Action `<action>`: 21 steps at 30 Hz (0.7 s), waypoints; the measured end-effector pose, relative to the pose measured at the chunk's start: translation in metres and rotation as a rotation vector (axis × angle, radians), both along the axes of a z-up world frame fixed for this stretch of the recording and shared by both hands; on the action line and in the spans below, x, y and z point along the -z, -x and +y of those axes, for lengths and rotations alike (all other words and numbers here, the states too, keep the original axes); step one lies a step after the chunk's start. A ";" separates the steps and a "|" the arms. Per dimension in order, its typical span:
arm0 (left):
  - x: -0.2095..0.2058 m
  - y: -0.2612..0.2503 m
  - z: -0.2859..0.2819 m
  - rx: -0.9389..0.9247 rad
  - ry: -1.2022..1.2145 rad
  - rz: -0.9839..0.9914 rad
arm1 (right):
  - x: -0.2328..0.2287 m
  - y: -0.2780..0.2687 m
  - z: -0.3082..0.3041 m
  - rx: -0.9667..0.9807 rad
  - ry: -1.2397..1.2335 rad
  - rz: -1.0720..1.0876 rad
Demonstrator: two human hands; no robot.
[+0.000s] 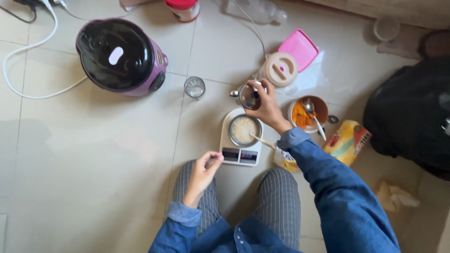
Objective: Preparing and stirring a bowl of oats on the floor.
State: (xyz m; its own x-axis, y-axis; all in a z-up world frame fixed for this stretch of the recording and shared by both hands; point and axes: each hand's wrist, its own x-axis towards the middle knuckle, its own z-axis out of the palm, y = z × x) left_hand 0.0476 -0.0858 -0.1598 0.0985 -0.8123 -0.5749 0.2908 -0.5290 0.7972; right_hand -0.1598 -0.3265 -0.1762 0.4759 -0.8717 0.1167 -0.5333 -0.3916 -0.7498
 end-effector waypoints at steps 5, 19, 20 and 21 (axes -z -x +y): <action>0.018 -0.004 -0.014 -0.004 -0.020 -0.030 | 0.058 -0.022 -0.028 0.012 -0.017 0.031; 0.018 -0.010 -0.049 0.038 -0.011 -0.062 | 0.121 -0.043 -0.045 0.049 -0.111 0.028; 0.019 -0.009 -0.048 0.040 -0.010 -0.076 | 0.123 -0.044 -0.045 0.056 -0.094 0.044; 0.021 -0.010 -0.047 0.044 -0.009 -0.090 | 0.125 -0.045 -0.045 0.064 -0.076 0.060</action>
State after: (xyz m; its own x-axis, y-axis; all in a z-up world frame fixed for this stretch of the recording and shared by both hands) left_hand 0.0575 -0.1325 -0.1808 0.1146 -0.8116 -0.5729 0.1947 -0.5471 0.8141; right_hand -0.1146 -0.3717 -0.3009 0.4235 -0.9056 0.0218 -0.6000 -0.2984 -0.7423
